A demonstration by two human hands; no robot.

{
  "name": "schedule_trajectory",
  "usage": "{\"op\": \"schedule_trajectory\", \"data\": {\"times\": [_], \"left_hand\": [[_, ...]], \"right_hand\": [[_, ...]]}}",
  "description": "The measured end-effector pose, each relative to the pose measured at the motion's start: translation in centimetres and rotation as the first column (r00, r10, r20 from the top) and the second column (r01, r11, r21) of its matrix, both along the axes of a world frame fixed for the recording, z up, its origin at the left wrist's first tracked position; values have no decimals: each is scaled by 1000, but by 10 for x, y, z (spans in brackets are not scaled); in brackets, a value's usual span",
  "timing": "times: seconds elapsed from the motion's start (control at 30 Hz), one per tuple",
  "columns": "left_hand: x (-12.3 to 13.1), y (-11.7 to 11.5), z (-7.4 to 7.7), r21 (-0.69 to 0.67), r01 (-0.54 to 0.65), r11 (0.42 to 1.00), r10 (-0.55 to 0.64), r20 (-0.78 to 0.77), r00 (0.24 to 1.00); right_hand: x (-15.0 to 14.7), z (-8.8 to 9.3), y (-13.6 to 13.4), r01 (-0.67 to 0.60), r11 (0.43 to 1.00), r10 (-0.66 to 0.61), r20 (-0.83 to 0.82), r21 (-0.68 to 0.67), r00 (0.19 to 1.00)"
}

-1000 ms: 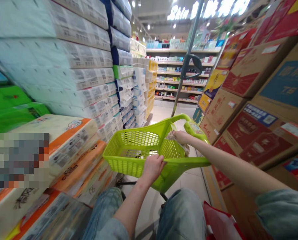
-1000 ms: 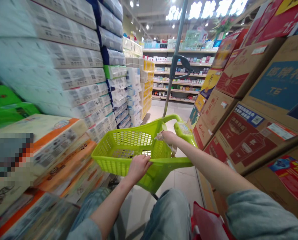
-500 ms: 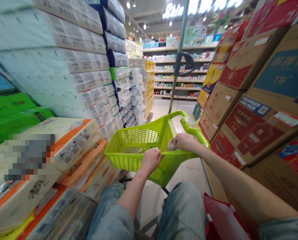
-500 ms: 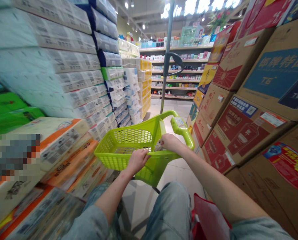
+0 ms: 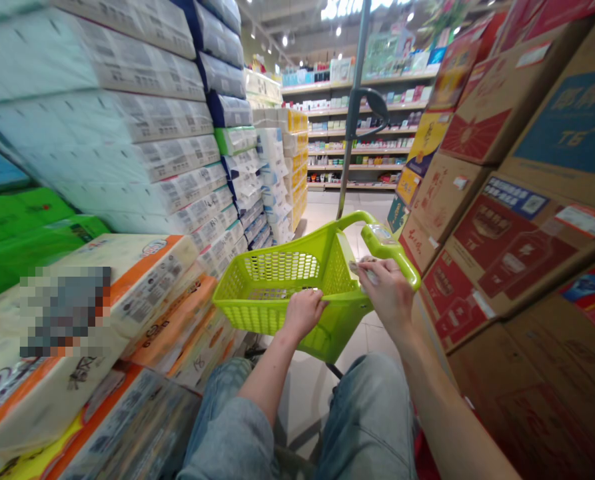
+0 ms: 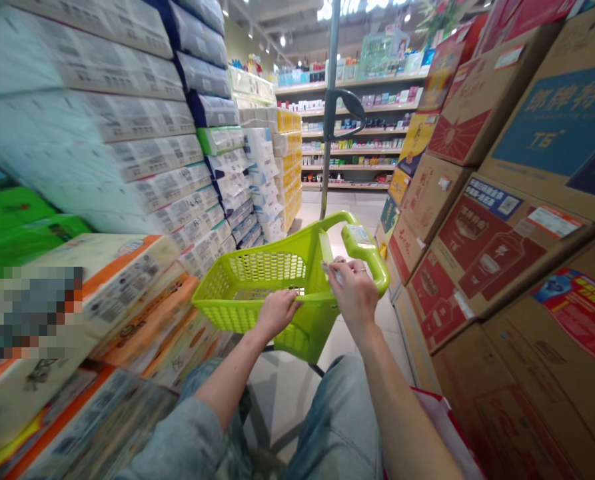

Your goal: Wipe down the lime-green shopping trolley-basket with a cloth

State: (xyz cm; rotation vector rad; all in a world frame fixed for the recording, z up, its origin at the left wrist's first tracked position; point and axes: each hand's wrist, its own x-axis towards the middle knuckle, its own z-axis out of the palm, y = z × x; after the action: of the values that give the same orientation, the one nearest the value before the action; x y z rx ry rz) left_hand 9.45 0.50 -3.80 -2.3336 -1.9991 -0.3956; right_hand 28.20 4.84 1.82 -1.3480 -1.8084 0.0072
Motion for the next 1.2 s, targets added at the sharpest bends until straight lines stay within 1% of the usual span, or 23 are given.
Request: {"op": "schedule_trajectory", "data": {"times": [0.1, 0.13, 0.2, 0.23, 0.27, 0.33, 0.4, 0.47, 0.53, 0.57, 0.67, 0.73, 0.8, 0.9, 0.97, 1.0, 1.07, 1.13, 1.2], "left_hand": [[3, 2, 0, 1, -7, 1000, 7, -8, 1000], [4, 4, 0, -2, -14, 1000, 14, -11, 1000], [7, 6, 1, -13, -33, 999, 33, -16, 999], [8, 7, 2, -20, -41, 999, 40, -17, 999], [9, 9, 2, -27, -45, 999, 45, -18, 999], [9, 11, 4, -39, -45, 998, 44, -16, 999], [7, 12, 6, -52, -40, 998, 40, -15, 999], [4, 12, 7, -67, -35, 997, 34, -19, 999], [0, 11, 7, -76, -30, 997, 29, -26, 999], [-1, 11, 7, -77, -28, 997, 26, -27, 999], [-2, 13, 5, -68, -24, 997, 23, -20, 1000], [0, 14, 3, -55, -24, 998, 23, -12, 1000], [1, 16, 2, -51, -25, 998, 24, -11, 1000], [4, 17, 2, -68, -32, 997, 32, -8, 999], [5, 17, 3, -77, -41, 996, 41, -4, 999], [5, 17, 3, -80, -45, 996, 45, -2, 999], [5, 17, 4, -81, -49, 995, 49, -1, 999], [5, 17, 4, -74, -52, 996, 52, 0, 999], [5, 18, 3, -66, -58, 996, 58, 0, 998]], "right_hand": [[-5, -28, -17, 109, 978, -108, -15, 178, 994], [-9, -39, -21, 140, 967, -135, -36, 212, 990], [-17, -63, -25, 227, 941, -199, -130, 253, 971], [-21, -74, -27, 237, 938, -199, -165, 253, 966], [-26, -85, -28, 219, 946, -178, -182, 238, 967], [-33, -102, -31, 135, 973, -102, -176, 189, 979], [-38, -114, -35, 50, 993, -34, -141, 112, 989], [-40, -121, -38, -13, 999, 16, -102, 29, 995], [-40, -125, -38, -50, 999, 50, -100, 1, 994], [-38, -125, -37, -53, 998, 55, -123, 24, 991], [-31, -117, -28, -1, 986, 39, -223, 169, 974], [-24, -104, -21, 31, 971, 30, -250, 236, 968], [-17, -85, -13, 78, 965, -8, -268, 252, 963], [-7, -56, -4, 237, 945, -149, -346, 227, 926], [-3, -47, 1, 302, 927, -204, -378, 220, 903], [-3, -47, 3, 311, 924, -211, -382, 222, 900], [-5, -58, 4, 283, 932, -189, -365, 224, 912], [-10, -78, 3, 224, 950, -142, -342, 215, 929], [-15, -101, 0, 177, 965, -99, -356, 195, 929]]}}
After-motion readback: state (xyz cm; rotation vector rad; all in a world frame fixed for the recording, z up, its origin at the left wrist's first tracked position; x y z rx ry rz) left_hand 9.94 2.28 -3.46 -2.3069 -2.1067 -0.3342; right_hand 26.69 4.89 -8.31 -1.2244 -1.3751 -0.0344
